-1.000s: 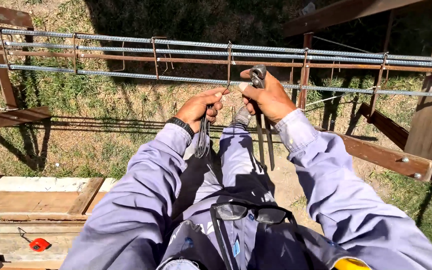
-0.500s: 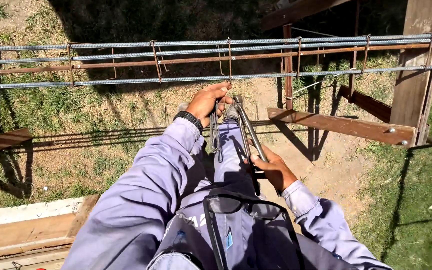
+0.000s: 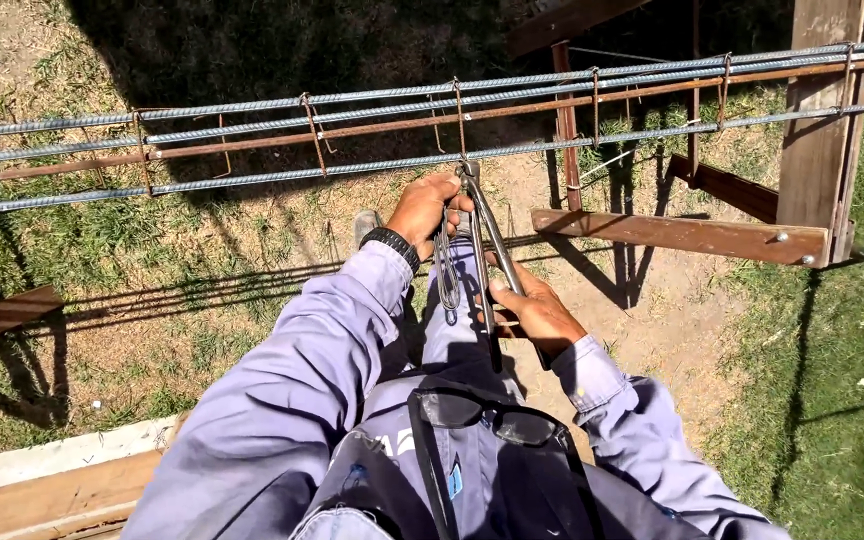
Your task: Tying rebar intersections with wire using pliers on a wooden support frame
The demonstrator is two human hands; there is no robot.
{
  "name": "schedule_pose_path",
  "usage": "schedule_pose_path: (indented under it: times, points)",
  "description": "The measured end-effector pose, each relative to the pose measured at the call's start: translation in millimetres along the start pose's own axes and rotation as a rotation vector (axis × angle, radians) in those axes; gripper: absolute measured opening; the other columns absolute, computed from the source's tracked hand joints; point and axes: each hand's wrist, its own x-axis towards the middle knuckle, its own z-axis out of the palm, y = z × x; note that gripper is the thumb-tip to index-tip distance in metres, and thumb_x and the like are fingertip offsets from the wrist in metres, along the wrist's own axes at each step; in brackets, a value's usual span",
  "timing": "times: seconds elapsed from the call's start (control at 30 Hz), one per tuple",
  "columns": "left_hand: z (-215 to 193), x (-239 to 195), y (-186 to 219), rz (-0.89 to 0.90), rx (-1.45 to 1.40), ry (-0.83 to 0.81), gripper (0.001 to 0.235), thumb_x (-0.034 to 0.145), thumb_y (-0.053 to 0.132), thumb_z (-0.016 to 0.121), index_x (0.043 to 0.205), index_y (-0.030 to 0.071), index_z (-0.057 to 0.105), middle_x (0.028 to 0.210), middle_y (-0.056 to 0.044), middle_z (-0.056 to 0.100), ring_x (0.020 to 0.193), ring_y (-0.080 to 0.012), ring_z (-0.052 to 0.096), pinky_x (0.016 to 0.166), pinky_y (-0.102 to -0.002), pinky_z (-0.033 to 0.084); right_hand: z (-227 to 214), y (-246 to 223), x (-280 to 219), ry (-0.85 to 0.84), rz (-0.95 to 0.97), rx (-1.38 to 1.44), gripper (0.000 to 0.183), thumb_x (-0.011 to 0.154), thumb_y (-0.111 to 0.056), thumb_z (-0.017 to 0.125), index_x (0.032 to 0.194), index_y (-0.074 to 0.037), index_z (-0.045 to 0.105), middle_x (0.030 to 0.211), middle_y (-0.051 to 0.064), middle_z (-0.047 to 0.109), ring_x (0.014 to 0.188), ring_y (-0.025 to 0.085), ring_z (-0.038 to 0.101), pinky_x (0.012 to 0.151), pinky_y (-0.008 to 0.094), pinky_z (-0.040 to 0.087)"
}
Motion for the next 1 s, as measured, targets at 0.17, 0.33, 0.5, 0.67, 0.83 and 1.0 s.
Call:
schedule_pose_path:
  times: [0.17,0.33,0.5,0.67,0.83,1.0]
  points:
    - [1.7,-1.7,2.1,0.007,0.005,0.01,0.041,0.099,0.023,0.053,0.135,0.003,0.05,0.073,-0.007,0.072,0.049,-0.0076,0.064,0.042,-0.016,0.054,10.0,-18.9,-17.3,-0.02,0.07,0.036,0.067,0.099,-0.054,0.051,0.151,-0.013,0.042,0.138,0.028,0.053,0.131,0.048,0.049,0.109,0.063,0.038]
    - [11.7,-5.3,-3.1,0.025,-0.025,0.019,0.044,0.099,0.022,0.053,0.137,0.0,0.047,0.07,-0.007,0.069,0.05,-0.008,0.064,0.042,-0.016,0.054,26.4,71.8,38.3,0.017,0.096,0.455,0.05,0.103,-0.038,0.058,0.138,-0.004,0.048,0.082,0.013,0.062,0.072,0.022,0.069,0.065,0.037,0.064]
    - [19.7,2.2,-24.2,0.109,-0.019,0.154,0.031,0.102,0.021,0.049,0.127,0.002,0.052,0.068,-0.006,0.067,0.051,-0.0092,0.065,0.044,-0.017,0.056,45.5,15.5,0.0,0.017,0.13,0.974,0.029,0.099,-0.025,0.062,0.104,0.003,0.058,0.09,0.025,0.07,0.082,0.035,0.074,0.072,0.051,0.065]
    - [24.6,-11.0,-11.4,0.226,0.354,0.108,0.039,0.106,0.028,0.044,0.128,-0.003,0.05,0.067,-0.009,0.068,0.051,-0.0136,0.068,0.044,-0.022,0.06,46.8,27.7,7.7,-0.002,0.073,0.808,0.035,0.089,-0.027,0.077,0.104,0.002,0.063,0.084,0.021,0.071,0.075,0.031,0.075,0.07,0.045,0.064]
    - [46.7,-55.1,20.3,0.28,0.716,0.211,0.058,0.107,0.042,0.037,0.134,-0.008,0.048,0.088,-0.024,0.067,0.082,-0.031,0.073,0.079,-0.048,0.062,64.9,98.5,58.8,0.06,0.028,0.617,0.025,0.077,-0.012,0.089,0.085,0.0,0.07,0.065,0.01,0.066,0.058,0.015,0.067,0.055,0.029,0.06]
    - [48.3,-59.7,22.8,0.236,0.88,0.245,0.085,0.089,0.065,0.061,0.138,-0.003,0.05,0.14,-0.036,0.044,0.135,-0.0494,0.045,0.113,-0.063,0.033,75.3,116.7,74.4,0.181,-0.111,0.444,0.037,0.068,-0.018,0.096,0.074,0.0,0.065,0.05,0.014,0.061,0.036,0.016,0.057,0.039,0.027,0.05]
